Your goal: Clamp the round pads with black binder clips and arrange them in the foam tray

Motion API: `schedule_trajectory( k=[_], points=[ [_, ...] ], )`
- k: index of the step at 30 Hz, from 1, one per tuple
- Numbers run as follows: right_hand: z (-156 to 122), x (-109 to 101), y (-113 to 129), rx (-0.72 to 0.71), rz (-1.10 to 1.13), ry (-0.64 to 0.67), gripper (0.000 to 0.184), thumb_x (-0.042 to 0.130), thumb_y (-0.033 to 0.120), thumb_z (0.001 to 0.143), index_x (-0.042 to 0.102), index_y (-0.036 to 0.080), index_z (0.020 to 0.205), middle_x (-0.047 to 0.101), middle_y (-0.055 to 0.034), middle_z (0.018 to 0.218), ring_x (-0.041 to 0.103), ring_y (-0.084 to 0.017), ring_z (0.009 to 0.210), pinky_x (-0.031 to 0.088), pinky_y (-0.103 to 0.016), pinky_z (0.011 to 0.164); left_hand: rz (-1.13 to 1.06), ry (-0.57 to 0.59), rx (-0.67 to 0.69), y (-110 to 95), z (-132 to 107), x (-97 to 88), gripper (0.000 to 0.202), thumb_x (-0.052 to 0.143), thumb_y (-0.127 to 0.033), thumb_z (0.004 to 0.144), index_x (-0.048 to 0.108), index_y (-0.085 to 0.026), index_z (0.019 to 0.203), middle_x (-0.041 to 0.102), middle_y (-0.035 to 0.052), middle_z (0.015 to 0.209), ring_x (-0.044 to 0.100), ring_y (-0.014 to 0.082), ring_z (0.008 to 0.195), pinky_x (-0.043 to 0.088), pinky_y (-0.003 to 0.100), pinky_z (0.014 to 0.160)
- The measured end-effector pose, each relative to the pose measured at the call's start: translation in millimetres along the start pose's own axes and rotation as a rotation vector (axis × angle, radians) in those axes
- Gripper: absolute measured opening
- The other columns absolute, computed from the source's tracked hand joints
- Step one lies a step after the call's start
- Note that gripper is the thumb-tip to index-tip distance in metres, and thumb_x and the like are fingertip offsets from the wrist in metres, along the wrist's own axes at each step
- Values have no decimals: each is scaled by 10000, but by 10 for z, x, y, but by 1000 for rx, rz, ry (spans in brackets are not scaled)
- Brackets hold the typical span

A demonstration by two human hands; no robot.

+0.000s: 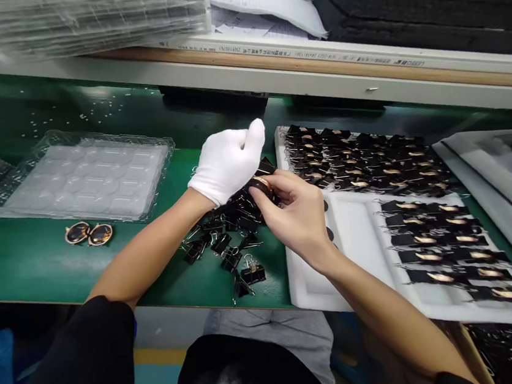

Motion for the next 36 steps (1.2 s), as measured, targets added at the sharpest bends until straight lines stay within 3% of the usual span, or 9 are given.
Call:
schedule_trajectory(
  k=[12,17,24,28,32,36],
  points=[
    [-69,-14,9,16,26,-21,114,687,225,915,749,197,824,630,3,786,575,-140,702,475,-300,678,-154,-134,-16,-63,-69,89,697,446,-545,1065,617,-199,485,604,19,483,631,135,519,486,293,595],
    [-117,-10,19,35,72,2,109,696,247,920,780,202,868,661,-13,809,621,-153,729,515,-308,689,-126,-85,-52,-55,-58,81,682,417,-545,1073,649,-215,523,582,16,459,632,143,508,494,290,563],
    [-230,22,13,72,197,65,166,721,309,930,833,236,1028,736,-42,916,696,-184,815,616,-356,767,-104,28,-71,63,5,80,642,377,-610,1069,770,-220,744,542,21,449,647,179,544,509,310,564],
    [-274,-55,-11,140,282,43,153,761,287,893,845,234,1009,814,-63,1031,752,-261,1096,642,-412,923,-107,69,-76,104,42,31,685,394,-642,1056,693,-216,610,524,23,457,630,176,537,494,329,575],
    [-233,-145,-77,281,333,-9,175,791,318,854,843,203,975,828,-49,942,789,-228,869,674,-395,821,-124,67,-34,53,54,-31,743,408,-676,1047,544,-240,460,524,26,435,547,143,521,449,363,596],
    [-180,-157,-96,274,328,-45,168,793,317,841,842,198,949,819,-33,883,780,-217,823,677,-390,800,-89,56,-26,-8,40,-27,763,384,-753,1020,487,-260,448,506,11,423,508,133,538,383,372,564]
  ],
)
Point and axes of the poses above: each hand's wrist, its own z-axis towards the middle knuckle, its own x-axis out of the palm, y = z × x, the point moved 3 cm from there along z, towards the middle knuckle
